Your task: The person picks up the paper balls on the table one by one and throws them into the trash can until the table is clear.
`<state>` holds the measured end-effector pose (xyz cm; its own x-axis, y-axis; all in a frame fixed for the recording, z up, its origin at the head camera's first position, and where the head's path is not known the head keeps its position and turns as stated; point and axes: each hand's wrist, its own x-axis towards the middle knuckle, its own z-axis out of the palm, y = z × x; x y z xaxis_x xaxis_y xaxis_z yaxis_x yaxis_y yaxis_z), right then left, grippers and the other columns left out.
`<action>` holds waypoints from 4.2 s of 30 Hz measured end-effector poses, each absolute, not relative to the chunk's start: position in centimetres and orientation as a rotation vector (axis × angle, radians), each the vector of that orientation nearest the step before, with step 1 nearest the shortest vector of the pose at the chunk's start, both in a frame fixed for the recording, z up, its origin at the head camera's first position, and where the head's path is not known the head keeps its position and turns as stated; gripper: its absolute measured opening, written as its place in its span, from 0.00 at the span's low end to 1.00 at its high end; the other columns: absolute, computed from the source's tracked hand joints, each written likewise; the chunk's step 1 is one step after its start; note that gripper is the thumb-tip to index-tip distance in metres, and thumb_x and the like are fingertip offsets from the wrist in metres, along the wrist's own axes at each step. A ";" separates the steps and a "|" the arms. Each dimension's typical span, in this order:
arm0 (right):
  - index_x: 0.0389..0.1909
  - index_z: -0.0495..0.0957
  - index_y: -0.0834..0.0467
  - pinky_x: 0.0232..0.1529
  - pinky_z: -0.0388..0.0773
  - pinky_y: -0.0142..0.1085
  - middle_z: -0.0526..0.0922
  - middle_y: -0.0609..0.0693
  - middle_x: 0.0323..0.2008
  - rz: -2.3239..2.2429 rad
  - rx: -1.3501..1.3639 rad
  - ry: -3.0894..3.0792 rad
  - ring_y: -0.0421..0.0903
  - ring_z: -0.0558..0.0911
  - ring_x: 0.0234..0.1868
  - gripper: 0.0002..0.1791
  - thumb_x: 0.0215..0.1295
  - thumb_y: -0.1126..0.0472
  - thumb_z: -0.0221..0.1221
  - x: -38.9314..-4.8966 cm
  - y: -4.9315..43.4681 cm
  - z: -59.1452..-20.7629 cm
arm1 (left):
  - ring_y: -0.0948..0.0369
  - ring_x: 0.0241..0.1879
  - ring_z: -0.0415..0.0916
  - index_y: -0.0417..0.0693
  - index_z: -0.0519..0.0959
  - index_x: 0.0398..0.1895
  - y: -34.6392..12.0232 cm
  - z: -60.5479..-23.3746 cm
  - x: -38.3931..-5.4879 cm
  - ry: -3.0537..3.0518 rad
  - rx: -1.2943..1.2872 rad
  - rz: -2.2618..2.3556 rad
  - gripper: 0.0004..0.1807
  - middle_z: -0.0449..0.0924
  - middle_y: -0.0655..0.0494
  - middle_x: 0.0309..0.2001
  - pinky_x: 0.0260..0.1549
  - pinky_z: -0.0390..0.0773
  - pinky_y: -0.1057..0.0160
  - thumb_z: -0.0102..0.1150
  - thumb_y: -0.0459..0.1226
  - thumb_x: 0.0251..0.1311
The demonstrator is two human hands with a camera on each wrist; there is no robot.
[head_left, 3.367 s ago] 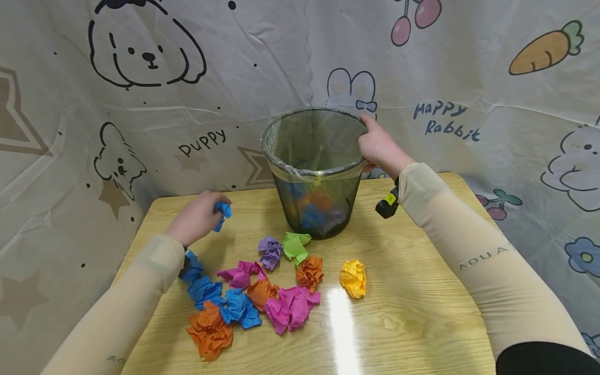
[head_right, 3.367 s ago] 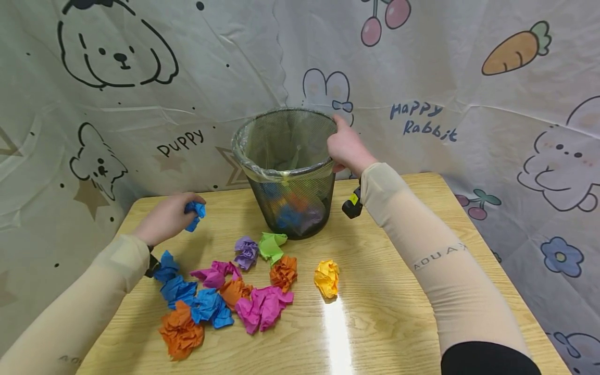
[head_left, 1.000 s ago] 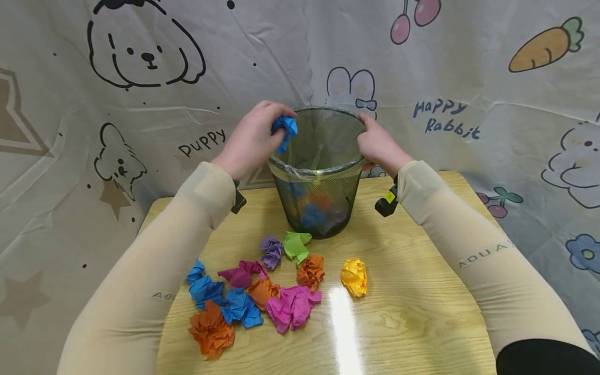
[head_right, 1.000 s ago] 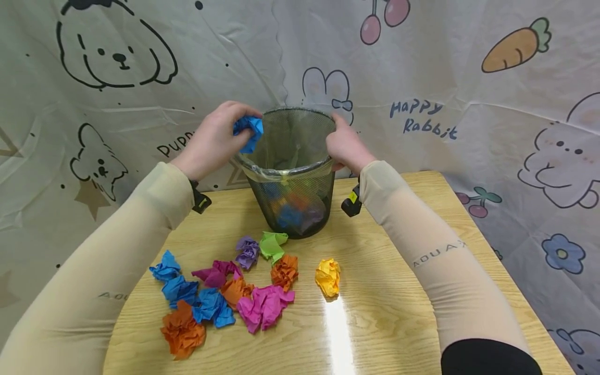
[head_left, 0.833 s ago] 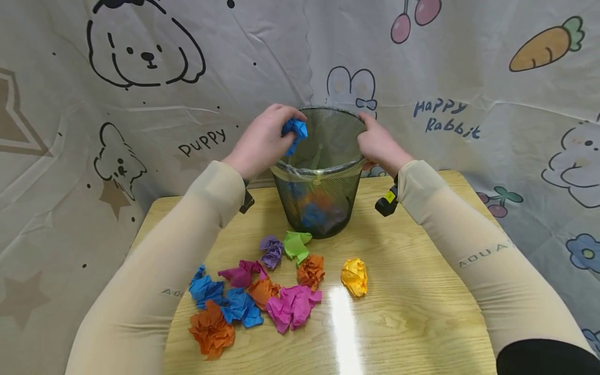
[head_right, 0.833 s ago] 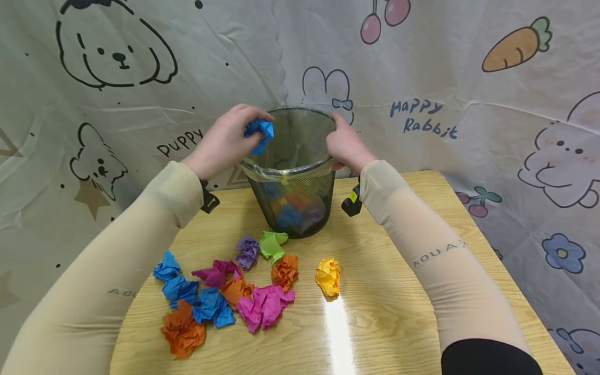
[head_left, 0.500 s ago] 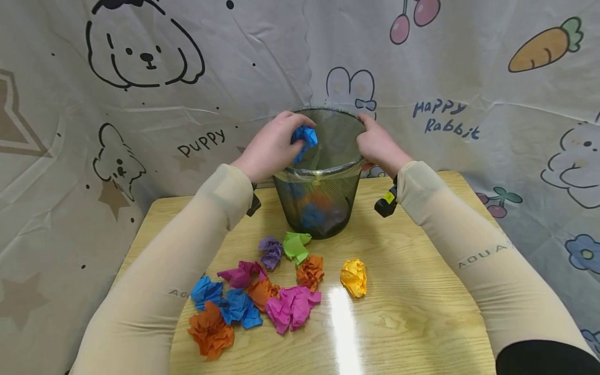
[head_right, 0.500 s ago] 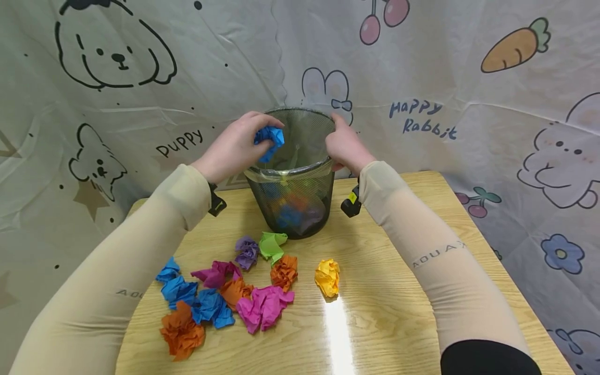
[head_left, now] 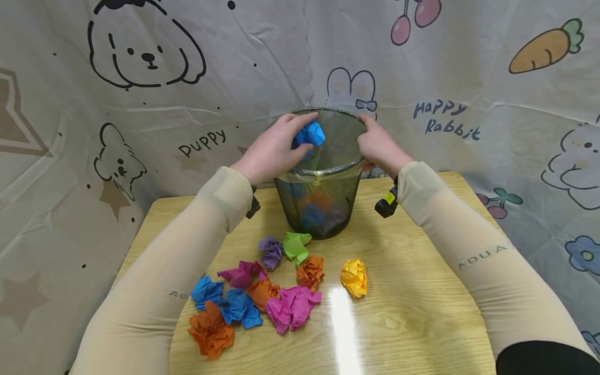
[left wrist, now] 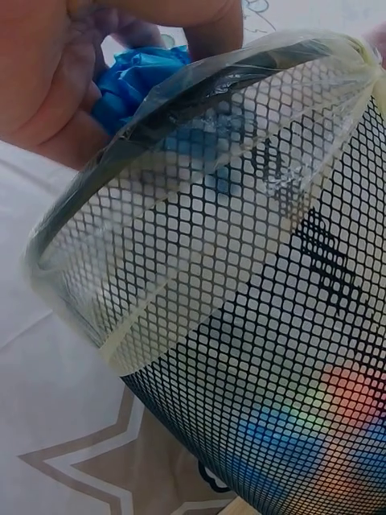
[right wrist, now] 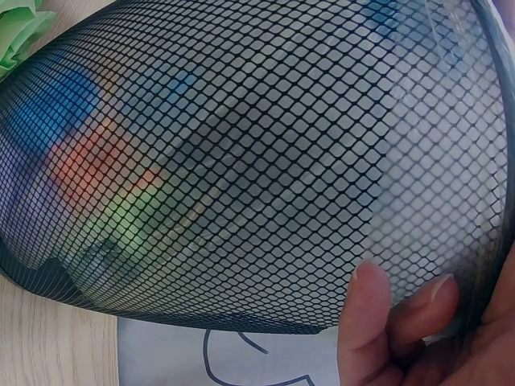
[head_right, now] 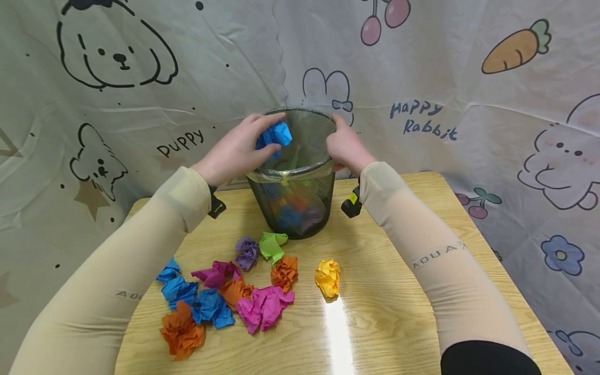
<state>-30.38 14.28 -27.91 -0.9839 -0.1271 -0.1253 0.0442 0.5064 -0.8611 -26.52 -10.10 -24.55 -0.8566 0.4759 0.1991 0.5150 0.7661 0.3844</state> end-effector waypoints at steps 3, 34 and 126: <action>0.84 0.35 0.44 0.34 0.84 0.48 0.40 0.50 0.83 -1.473 -0.074 2.580 0.43 0.63 0.18 0.42 0.73 0.68 0.34 -30.4 14.3 -28.0 | 0.51 0.73 0.62 0.65 0.50 0.84 -10.2 -24.6 -26.3 -2.908 -0.799 -0.637 0.38 0.51 0.51 0.80 0.67 0.67 0.48 0.52 0.53 0.75; 0.84 0.35 0.44 0.35 0.84 0.48 0.47 0.53 0.82 -1.481 -0.075 2.582 0.50 0.75 0.33 0.42 0.73 0.69 0.35 -30.2 14.1 -27.9 | 0.47 0.80 0.38 0.64 0.45 0.84 -16.6 -25.9 -26.0 -2.905 -0.632 -0.526 0.39 0.38 0.48 0.83 0.75 0.37 0.39 0.36 0.63 0.76; 0.84 0.35 0.44 0.36 0.84 0.49 0.50 0.56 0.81 -1.503 -0.083 2.589 0.62 0.75 0.56 0.40 0.75 0.67 0.35 -30.2 14.2 -28.2 | 0.49 0.53 0.79 0.38 0.78 0.62 -17.1 -44.4 -19.6 -3.310 -0.713 -0.391 0.27 0.80 0.43 0.53 0.57 0.77 0.48 0.71 0.37 0.60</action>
<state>-30.25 14.19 -28.21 -0.9876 -0.1214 -0.0992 0.0260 0.4975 -0.8671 -19.63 -17.10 -44.44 -0.8786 0.4293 -0.2090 0.3688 0.8882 0.2741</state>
